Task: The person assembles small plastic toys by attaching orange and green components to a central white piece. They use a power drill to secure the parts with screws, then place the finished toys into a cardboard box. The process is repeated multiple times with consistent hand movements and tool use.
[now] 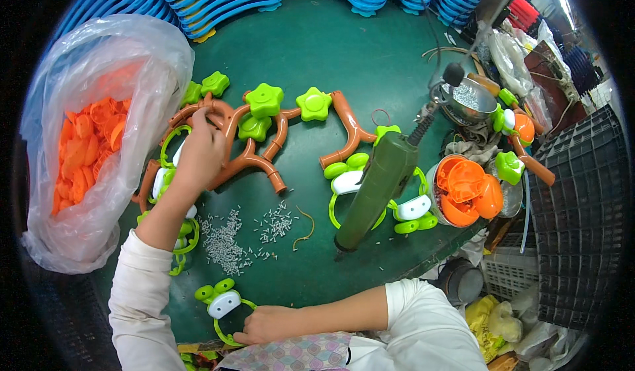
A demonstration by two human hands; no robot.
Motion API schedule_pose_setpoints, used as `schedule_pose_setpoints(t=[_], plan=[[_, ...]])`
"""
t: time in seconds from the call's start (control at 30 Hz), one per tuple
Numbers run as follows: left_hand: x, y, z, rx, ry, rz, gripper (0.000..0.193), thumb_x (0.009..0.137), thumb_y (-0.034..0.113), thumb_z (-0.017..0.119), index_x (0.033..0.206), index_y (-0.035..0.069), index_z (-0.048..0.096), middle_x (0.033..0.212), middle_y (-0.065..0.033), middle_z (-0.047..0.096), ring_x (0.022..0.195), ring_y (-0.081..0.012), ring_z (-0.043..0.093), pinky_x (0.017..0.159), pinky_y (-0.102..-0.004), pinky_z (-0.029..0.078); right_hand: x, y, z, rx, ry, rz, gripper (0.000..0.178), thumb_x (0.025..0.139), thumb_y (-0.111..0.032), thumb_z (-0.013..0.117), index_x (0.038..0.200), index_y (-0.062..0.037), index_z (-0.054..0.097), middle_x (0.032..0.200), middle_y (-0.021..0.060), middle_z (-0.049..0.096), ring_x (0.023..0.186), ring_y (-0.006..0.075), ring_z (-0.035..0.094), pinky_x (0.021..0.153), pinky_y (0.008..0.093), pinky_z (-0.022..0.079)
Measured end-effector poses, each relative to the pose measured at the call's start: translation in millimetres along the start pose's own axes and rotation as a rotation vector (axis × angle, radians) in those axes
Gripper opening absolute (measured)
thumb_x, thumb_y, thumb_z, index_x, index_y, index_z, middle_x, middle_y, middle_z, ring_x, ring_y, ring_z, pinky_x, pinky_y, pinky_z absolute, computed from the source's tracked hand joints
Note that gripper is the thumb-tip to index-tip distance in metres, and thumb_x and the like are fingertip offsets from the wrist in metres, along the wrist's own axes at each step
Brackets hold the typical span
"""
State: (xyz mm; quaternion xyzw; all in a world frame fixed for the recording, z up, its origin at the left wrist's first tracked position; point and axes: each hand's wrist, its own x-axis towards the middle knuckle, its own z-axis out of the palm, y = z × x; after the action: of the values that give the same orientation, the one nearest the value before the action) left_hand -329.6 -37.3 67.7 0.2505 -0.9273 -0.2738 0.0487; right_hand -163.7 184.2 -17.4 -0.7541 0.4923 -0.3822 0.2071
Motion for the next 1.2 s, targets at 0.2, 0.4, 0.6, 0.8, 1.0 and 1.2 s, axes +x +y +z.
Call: schedule_pose_setpoints(t=[0.2, 0.4, 0.6, 0.8, 1.0, 1.2], plan=[[-6.0, 28.9, 40.2, 0.393, 0.078, 0.738, 0.018, 0.088, 0.023, 0.069, 0.088, 0.007, 0.062, 0.087, -0.0106, 0.067, 0.077, -0.0296, 0.067, 0.067, -0.0394, 0.056, -0.4, 3.4, 1.6, 0.024, 0.013, 0.014, 0.017, 0.085, -0.018, 0.059, 0.095, -0.0061, 0.053, 0.066, 0.006, 0.062, 0.064, 0.0271, 0.066, 0.049, 0.0405, 0.051], [-0.4, 34.6, 76.8, 0.543, 0.024, 0.447, 0.032, 0.085, 0.037, 0.073, 0.085, 0.006, 0.066, 0.085, -0.0129, 0.07, 0.078, -0.0303, 0.07, 0.066, -0.0393, 0.056, -1.7, 5.8, 7.4, 0.036, 0.033, -0.005, 0.017, 0.085, -0.017, 0.059, 0.097, -0.0065, 0.053, 0.067, 0.0057, 0.062, 0.067, 0.0264, 0.067, 0.05, 0.0398, 0.051], [1.6, 45.5, 11.7, -0.596, -0.233, 0.19, 0.037, 0.097, 0.04, 0.059, 0.087, 0.004, 0.066, 0.069, -0.0052, 0.063, 0.063, -0.0201, 0.06, 0.057, -0.0335, 0.046, -1.5, 7.3, 6.9, 0.025, 0.054, -0.017, 0.018, 0.084, -0.018, 0.061, 0.095, -0.006, 0.053, 0.066, 0.0059, 0.063, 0.066, 0.0267, 0.067, 0.05, 0.0396, 0.051], [34.4, -16.1, -49.9, -0.594, -0.673, -0.037, 0.029, 0.098, 0.033, 0.054, 0.086, 0.007, 0.06, 0.066, -0.0032, 0.051, 0.06, -0.0154, 0.053, 0.054, -0.0287, 0.04, 2.3, 5.8, 28.7, -0.001, 0.168, -0.074, 0.015, 0.083, -0.018, 0.06, 0.09, -0.0063, 0.054, 0.057, 0.0066, 0.058, 0.056, 0.0286, 0.064, 0.046, 0.0414, 0.049], [19.2, 51.8, -1.7, 0.213, 0.02, 0.996, 0.029, 0.081, 0.0, 0.063, 0.11, 0.0, 0.065, 0.114, -0.0161, 0.065, 0.107, -0.0321, 0.064, 0.089, -0.0439, 0.052, 6.3, 9.0, 16.5, -0.1, -0.038, 0.033, 0.014, 0.085, -0.02, 0.058, 0.093, -0.0084, 0.055, 0.066, 0.0028, 0.061, 0.066, 0.0244, 0.064, 0.049, 0.0376, 0.051], [32.8, 117.0, 117.5, 0.241, -0.112, 1.471, 0.049, 0.079, 0.001, 0.064, 0.127, 0.007, 0.058, 0.119, -0.0153, 0.064, 0.114, -0.0351, 0.06, 0.105, -0.0444, 0.044, 5.5, 11.5, 18.3, -0.016, 0.002, -0.008, 0.018, 0.086, -0.016, 0.058, 0.101, -0.0081, 0.053, 0.066, 0.0048, 0.062, 0.066, 0.0271, 0.066, 0.05, 0.0395, 0.05]])
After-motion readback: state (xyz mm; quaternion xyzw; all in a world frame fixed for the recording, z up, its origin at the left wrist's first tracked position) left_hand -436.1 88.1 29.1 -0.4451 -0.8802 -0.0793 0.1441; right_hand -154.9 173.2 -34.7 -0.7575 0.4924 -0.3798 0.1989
